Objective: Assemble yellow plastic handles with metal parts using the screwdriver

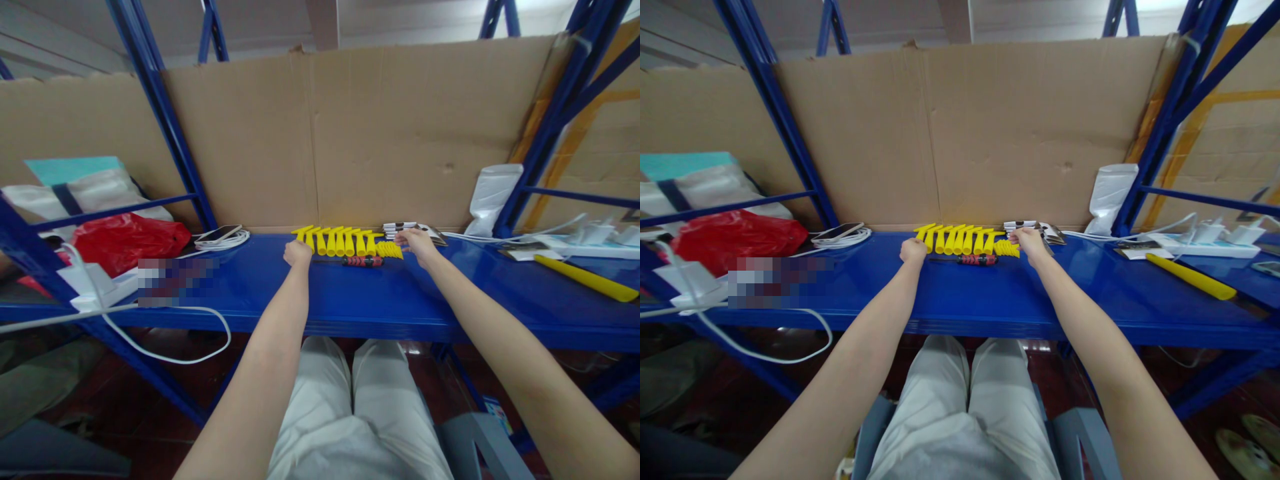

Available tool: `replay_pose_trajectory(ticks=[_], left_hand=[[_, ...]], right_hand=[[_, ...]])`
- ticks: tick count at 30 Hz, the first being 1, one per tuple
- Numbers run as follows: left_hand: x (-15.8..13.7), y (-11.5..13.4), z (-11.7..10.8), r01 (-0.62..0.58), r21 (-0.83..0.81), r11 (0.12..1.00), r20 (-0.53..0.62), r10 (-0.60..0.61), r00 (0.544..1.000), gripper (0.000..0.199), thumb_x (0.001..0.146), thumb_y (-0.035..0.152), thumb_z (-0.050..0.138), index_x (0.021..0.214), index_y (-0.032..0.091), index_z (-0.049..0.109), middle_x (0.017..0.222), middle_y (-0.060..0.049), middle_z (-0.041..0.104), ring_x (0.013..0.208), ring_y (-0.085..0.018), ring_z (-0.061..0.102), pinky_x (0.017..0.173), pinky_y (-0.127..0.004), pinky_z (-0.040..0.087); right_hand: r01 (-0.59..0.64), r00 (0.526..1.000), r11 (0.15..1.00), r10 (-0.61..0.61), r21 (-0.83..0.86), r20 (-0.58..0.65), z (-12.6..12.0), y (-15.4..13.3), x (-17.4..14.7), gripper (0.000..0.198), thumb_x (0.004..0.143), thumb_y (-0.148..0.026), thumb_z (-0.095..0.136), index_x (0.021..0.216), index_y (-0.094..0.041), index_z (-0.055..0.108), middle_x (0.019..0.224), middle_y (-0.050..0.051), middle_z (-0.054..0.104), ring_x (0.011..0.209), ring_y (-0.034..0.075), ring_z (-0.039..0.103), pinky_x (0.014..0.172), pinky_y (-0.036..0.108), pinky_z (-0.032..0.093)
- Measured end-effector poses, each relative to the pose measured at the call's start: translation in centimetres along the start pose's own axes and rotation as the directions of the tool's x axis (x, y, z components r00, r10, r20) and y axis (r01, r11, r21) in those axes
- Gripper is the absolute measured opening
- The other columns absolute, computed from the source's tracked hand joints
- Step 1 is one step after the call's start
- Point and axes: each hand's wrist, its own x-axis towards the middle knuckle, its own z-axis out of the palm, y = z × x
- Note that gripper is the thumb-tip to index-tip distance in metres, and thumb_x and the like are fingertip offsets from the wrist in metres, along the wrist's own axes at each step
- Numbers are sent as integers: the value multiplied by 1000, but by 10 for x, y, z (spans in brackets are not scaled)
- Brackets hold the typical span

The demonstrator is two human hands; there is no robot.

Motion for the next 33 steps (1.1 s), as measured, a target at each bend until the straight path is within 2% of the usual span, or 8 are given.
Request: replay_pose_trajectory(ticks=[4, 8, 18, 33], left_hand=[[-4, 1, 2, -83, 68, 994, 37, 80, 996, 28, 86, 33, 54, 107, 26, 71, 123, -12, 67, 117, -28, 62, 105, -45, 42], [-6, 2, 2, -117, 94, 989, 109, 106, 988, 35, 81, 33, 60, 115, 26, 67, 130, -13, 63, 123, -30, 58, 112, -50, 34], [-5, 2, 3, -81, 116, 990, 107, 69, 992, 36, 88, 34, 52, 122, 27, 61, 135, -13, 58, 127, -28, 55, 112, -46, 34], [0, 0, 9, -86, 45, 995, 75, 82, 994, 39, 83, 25, 52, 120, 26, 64, 131, -15, 61, 125, -32, 56, 112, -51, 33]], right_hand=[[-6, 1000, 1000, 6, -4, 0, 1, 0, 1, 22, 83, -9, 51, 64, -14, 60, 69, 5, 67, 60, 8, 56, 54, 19, 39], [-2, 1000, 1000, 2, -24, 3, 1, 0, 2, 21, 83, -9, 50, 65, -14, 61, 66, 4, 66, 60, 9, 56, 53, 19, 38], [1, 1000, 1000, -1, -23, 5, 1, 1, 1, 19, 81, -10, 52, 65, -14, 61, 67, 4, 66, 59, 8, 55, 53, 19, 39], [47, 999, 998, -47, -33, -5, -3, -3, 2, 19, 79, -9, 52, 62, -15, 60, 65, 4, 65, 61, 9, 56, 52, 18, 38]])
